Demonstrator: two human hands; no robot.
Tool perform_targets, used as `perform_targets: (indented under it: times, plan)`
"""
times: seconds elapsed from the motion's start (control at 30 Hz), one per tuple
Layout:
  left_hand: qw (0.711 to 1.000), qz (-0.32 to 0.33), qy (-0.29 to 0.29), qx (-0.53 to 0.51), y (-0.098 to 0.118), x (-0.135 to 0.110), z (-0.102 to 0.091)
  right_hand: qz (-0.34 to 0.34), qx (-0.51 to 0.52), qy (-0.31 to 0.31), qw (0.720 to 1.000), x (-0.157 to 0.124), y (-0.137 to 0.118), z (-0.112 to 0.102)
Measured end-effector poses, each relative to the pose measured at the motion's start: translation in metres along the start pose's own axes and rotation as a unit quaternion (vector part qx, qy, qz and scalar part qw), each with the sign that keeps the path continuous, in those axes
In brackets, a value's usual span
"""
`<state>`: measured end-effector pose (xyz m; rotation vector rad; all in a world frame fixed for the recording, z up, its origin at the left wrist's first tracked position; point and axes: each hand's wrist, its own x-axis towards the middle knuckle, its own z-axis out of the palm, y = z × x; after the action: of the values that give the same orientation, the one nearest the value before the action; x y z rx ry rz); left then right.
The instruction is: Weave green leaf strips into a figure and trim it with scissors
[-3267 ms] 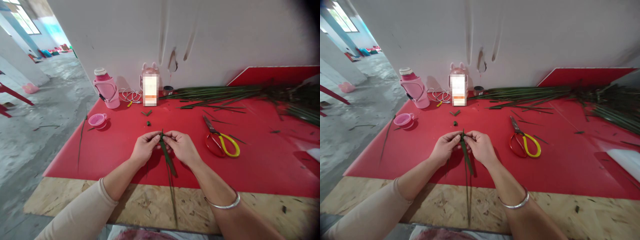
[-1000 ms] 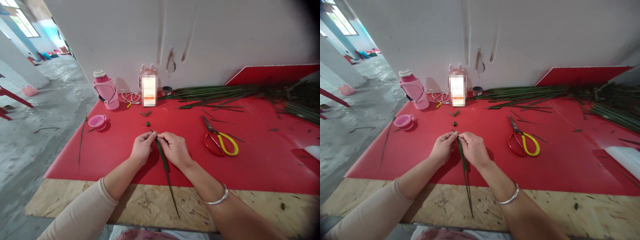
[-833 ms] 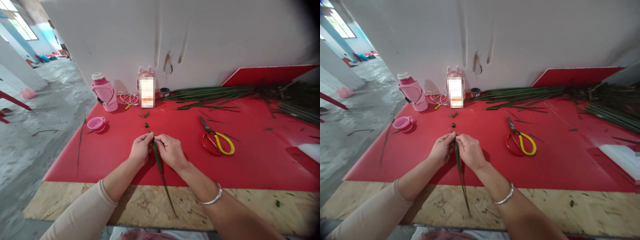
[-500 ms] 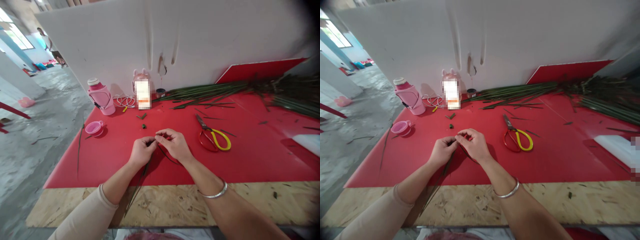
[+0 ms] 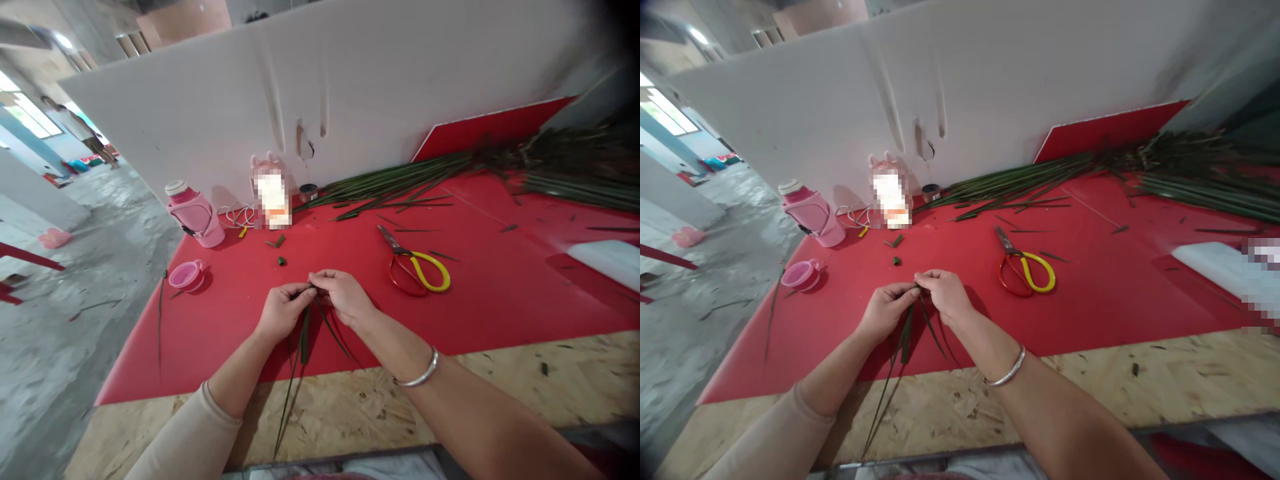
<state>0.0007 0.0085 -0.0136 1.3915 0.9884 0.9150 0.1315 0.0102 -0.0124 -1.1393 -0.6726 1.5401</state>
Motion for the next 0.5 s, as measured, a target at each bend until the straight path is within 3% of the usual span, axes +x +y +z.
perform_targets:
  times: [0.13, 0.27, 0.5]
  plan:
    - [0.998, -0.049, 0.02, -0.038, 0.001, -0.004, -0.001, 0.002, -0.018, -0.07, 0.997, 0.001, -0.011, -0.01]
    - [0.993, -0.093, 0.003, -0.074, 0.001, -0.006, -0.001, -0.021, -0.07, -0.153, 0.985, 0.004, -0.022, -0.023]
    - [0.992, -0.093, 0.001, -0.089, 0.001, -0.005, -0.001, -0.093, -0.169, -0.166, 0.967, 0.001, -0.027, -0.023]
